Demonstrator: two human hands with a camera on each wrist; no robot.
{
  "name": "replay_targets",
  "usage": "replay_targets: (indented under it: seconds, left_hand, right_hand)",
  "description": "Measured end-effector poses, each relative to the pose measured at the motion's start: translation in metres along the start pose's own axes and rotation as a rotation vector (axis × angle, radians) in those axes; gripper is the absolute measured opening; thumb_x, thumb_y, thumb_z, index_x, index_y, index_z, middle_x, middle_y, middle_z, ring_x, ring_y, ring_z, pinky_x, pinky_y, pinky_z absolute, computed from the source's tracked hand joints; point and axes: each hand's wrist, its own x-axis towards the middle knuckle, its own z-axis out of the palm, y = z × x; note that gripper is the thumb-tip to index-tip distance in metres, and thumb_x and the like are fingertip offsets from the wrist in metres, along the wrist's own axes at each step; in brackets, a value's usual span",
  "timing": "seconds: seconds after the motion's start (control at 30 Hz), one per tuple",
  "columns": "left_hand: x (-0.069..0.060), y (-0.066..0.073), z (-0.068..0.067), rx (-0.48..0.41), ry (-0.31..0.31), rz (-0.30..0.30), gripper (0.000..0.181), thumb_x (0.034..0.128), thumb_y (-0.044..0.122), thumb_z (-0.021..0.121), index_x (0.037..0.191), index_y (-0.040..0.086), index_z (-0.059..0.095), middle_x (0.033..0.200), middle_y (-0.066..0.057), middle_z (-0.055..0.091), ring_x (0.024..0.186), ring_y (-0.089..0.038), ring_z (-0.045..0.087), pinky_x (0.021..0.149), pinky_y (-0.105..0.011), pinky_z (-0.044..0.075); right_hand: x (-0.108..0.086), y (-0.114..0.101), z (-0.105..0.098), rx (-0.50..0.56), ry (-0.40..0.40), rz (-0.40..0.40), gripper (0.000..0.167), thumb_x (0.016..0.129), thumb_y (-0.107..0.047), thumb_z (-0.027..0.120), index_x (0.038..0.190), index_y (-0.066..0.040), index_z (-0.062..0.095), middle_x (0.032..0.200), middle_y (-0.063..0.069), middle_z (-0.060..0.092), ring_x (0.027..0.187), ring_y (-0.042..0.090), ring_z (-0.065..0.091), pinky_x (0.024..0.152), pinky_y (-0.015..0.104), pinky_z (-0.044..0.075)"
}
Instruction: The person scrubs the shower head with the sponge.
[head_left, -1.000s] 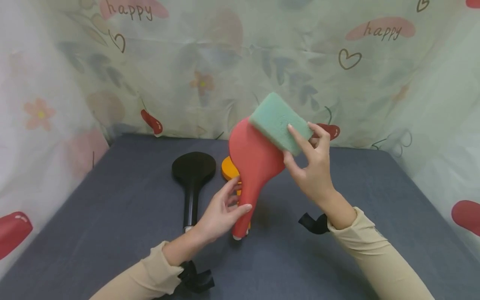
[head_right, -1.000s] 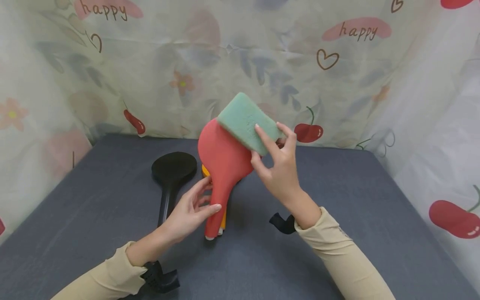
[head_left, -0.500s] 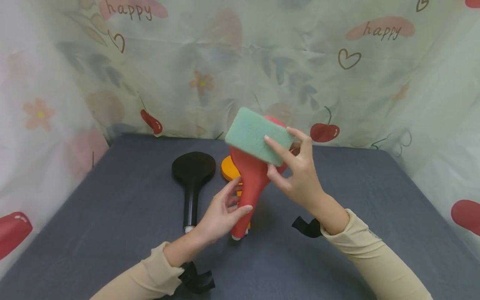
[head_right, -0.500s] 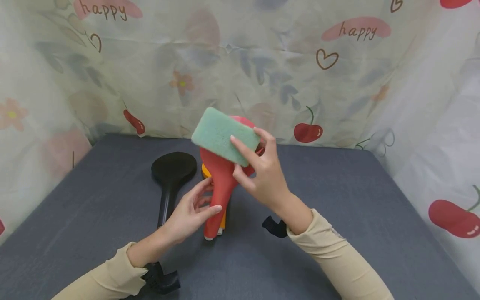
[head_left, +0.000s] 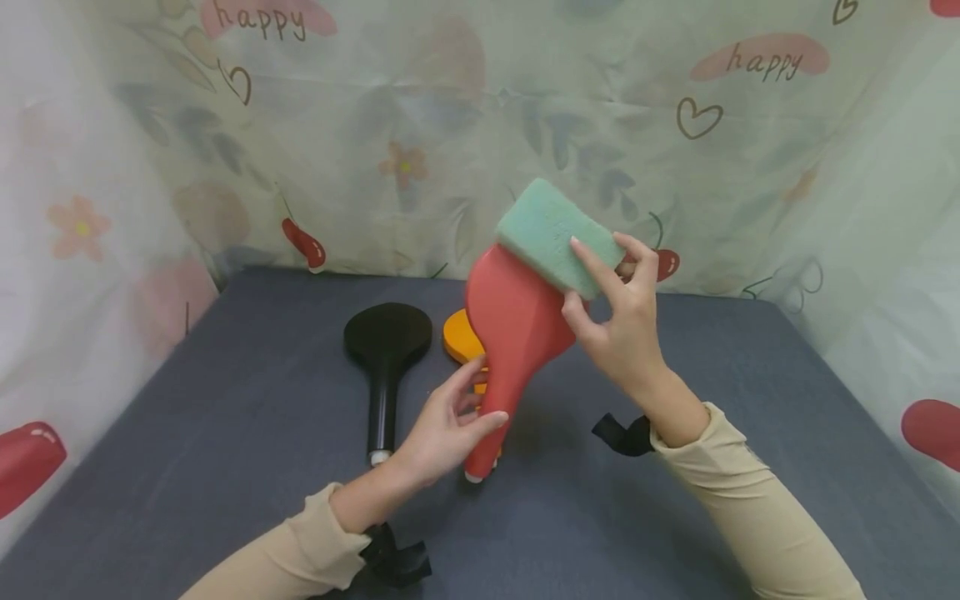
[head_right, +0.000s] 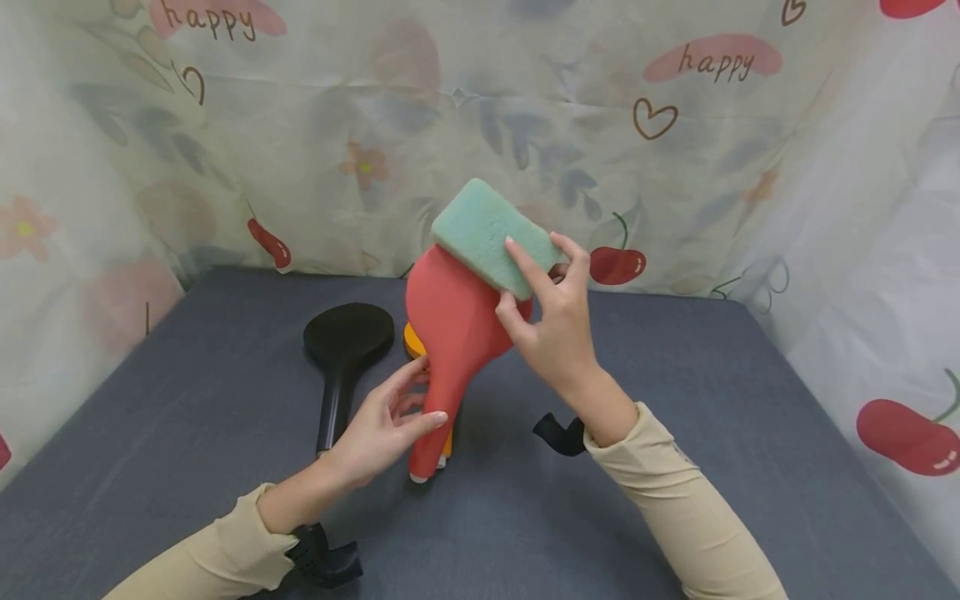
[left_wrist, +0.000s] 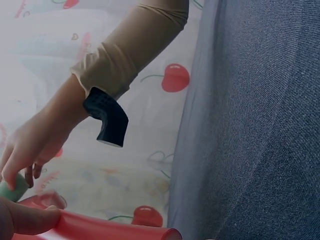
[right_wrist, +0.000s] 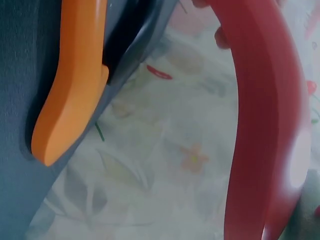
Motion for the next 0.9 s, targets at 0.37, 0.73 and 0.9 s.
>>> replay_targets:
  seconds: [0.37, 0.73, 0.9]
  left_hand:
    - [0.0, -0.001, 0.002, 0.012, 0.072, 0.013, 0.059, 0.0869, 0.002, 0.062, 0.14, 0.007, 0.035, 0.135, -0.016, 0.047, 0.118, -0.036, 0.053, 0.096, -0.044, 0.049]
    - [0.001, 0.002, -0.001, -0.071, 0.081, -0.039, 0.071, 0.0876, 0.002, 0.061, 0.147, 0.012, 0.025, 0.135, -0.016, 0.046, 0.112, -0.032, 0.057, 0.09, -0.04, 0.053]
    - [0.0, 0.003, -0.001, -0.11, 0.05, -0.067, 0.071, 0.0889, 0.004, 0.06, 0.148, 0.009, 0.022, 0.137, -0.017, 0.043, 0.113, -0.03, 0.057, 0.091, -0.039, 0.053]
  right_hand:
    - [-0.04, -0.026, 0.019, -0.061, -0.203, -0.332, 0.033, 0.088, -0.022, 0.05, 0.116, -0.01, 0.064, 0.126, 0.03, 0.04, 0.088, 0.03, 0.049, 0.068, 0.041, 0.04]
    - [-0.038, 0.001, 0.002, -0.01, -0.105, -0.124, 0.043, 0.078, -0.009, 0.056, 0.121, -0.009, 0.062, 0.131, 0.03, 0.034, 0.089, 0.033, 0.043, 0.069, 0.034, 0.036]
    - [-0.034, 0.015, -0.001, 0.016, -0.003, 0.041, 0.046, 0.078, -0.006, 0.056, 0.123, -0.01, 0.06, 0.133, 0.028, 0.034, 0.086, 0.033, 0.042, 0.071, 0.032, 0.033]
